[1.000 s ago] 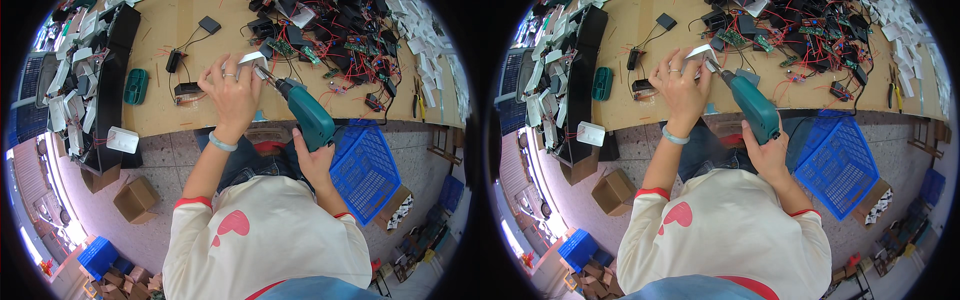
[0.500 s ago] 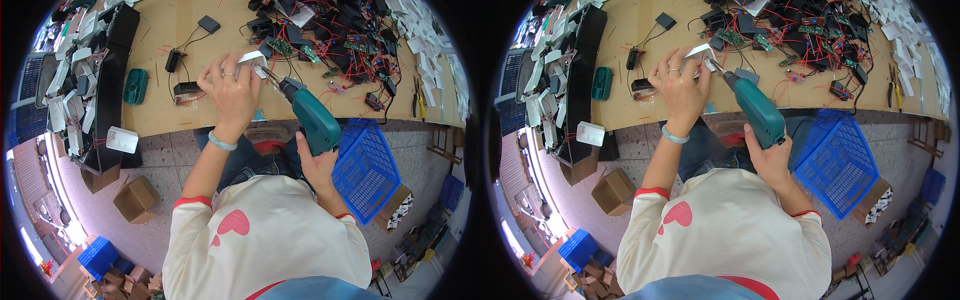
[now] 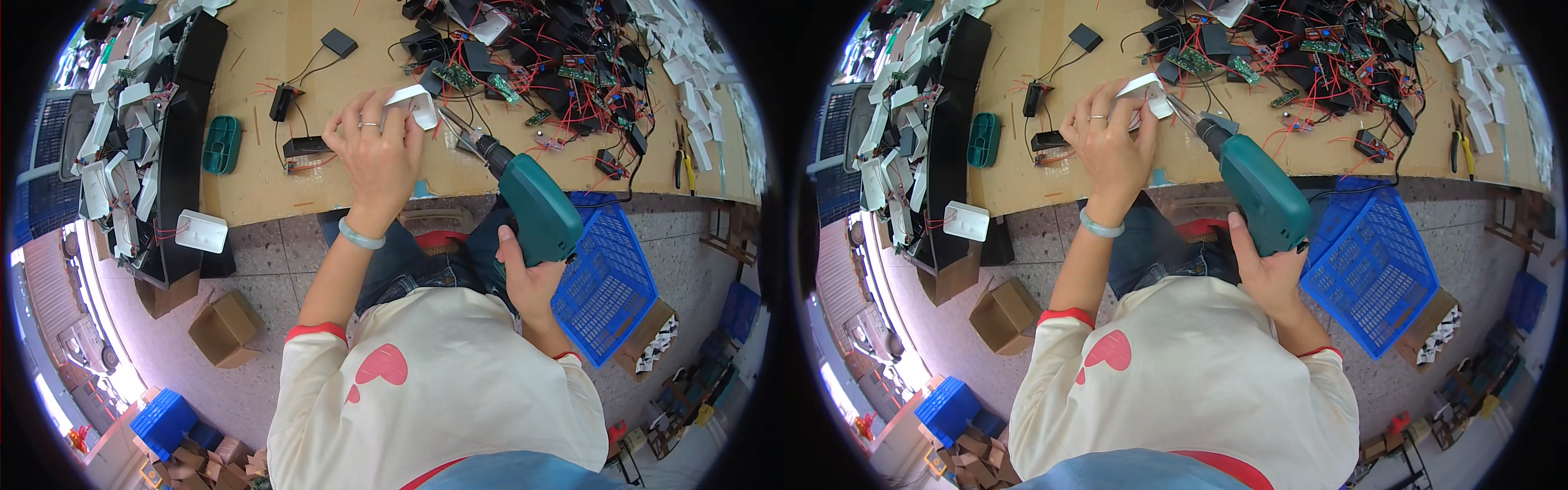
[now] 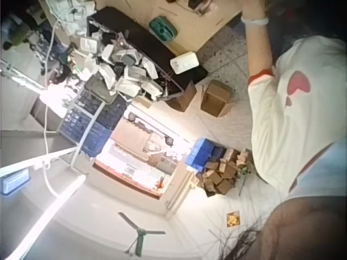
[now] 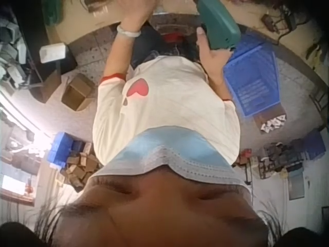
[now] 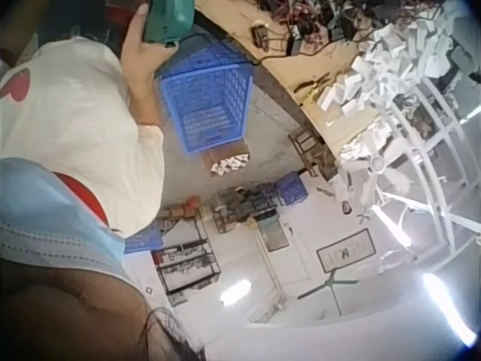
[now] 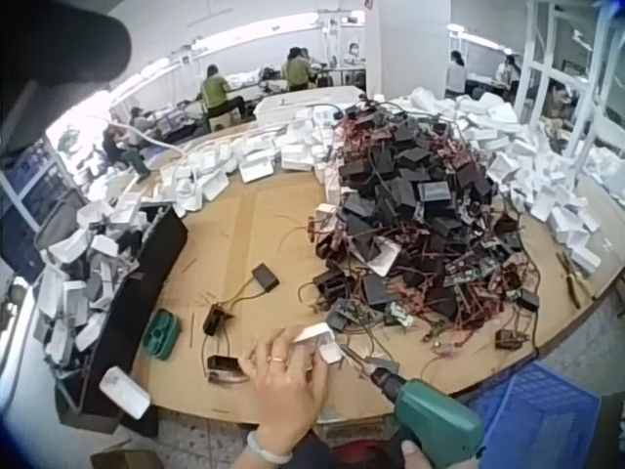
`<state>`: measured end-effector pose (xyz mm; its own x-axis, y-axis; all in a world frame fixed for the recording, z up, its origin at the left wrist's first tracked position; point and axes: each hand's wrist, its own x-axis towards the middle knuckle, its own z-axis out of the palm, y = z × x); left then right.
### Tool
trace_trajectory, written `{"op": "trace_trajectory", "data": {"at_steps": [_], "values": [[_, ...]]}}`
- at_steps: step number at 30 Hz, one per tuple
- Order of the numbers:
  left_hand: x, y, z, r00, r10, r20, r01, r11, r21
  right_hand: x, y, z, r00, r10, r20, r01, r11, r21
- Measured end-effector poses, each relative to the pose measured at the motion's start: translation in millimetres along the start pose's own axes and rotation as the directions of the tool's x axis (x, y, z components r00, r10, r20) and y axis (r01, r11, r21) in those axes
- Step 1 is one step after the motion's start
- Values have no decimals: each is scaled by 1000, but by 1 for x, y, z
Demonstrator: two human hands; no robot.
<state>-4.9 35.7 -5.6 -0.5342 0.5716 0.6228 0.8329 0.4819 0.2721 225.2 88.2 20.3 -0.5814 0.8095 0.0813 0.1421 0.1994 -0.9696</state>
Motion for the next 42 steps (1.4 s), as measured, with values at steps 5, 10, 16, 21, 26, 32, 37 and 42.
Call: {"op": "trace_trajectory", "data": {"at_steps": [5, 10, 16, 21, 26, 32, 37, 42], "values": [[0, -12, -1, 1000, -18, 5, 18, 999, -41, 5, -14, -4, 991, 121, -56, -111, 982, 153], [1, -12, -3, 1000, -17, 3, 18, 999, -51, 19, -18, -15, 967, 245, -68, -203, 905, 375], [0, -9, -7, 999, -45, 30, 47, 996, -72, 35, -22, -31, 878, 462, 128, -389, 530, 754], [2, -7, -9, 997, -72, 30, 75, 991, -110, 38, -20, -33, 865, 461, 198, -419, 447, 790], [1, -8, -6, 994, -104, 30, 108, 982, -154, 42, -21, -32, 855, 462, 236, -456, 455, 765], [0, -11, -9, 991, -131, 11, 130, 972, -195, 29, -25, -33, 908, 398, 134, -404, 741, 536], [-6, -10, -3, 995, -100, 0, 98, 979, -178, 7, -15, -21, 974, 221, 51, -226, 924, 309], [-9, -7, 2, 997, -80, -22, 75, 982, -173, -17, 16, -7, 997, 71, 38, -75, 989, 130]]}}
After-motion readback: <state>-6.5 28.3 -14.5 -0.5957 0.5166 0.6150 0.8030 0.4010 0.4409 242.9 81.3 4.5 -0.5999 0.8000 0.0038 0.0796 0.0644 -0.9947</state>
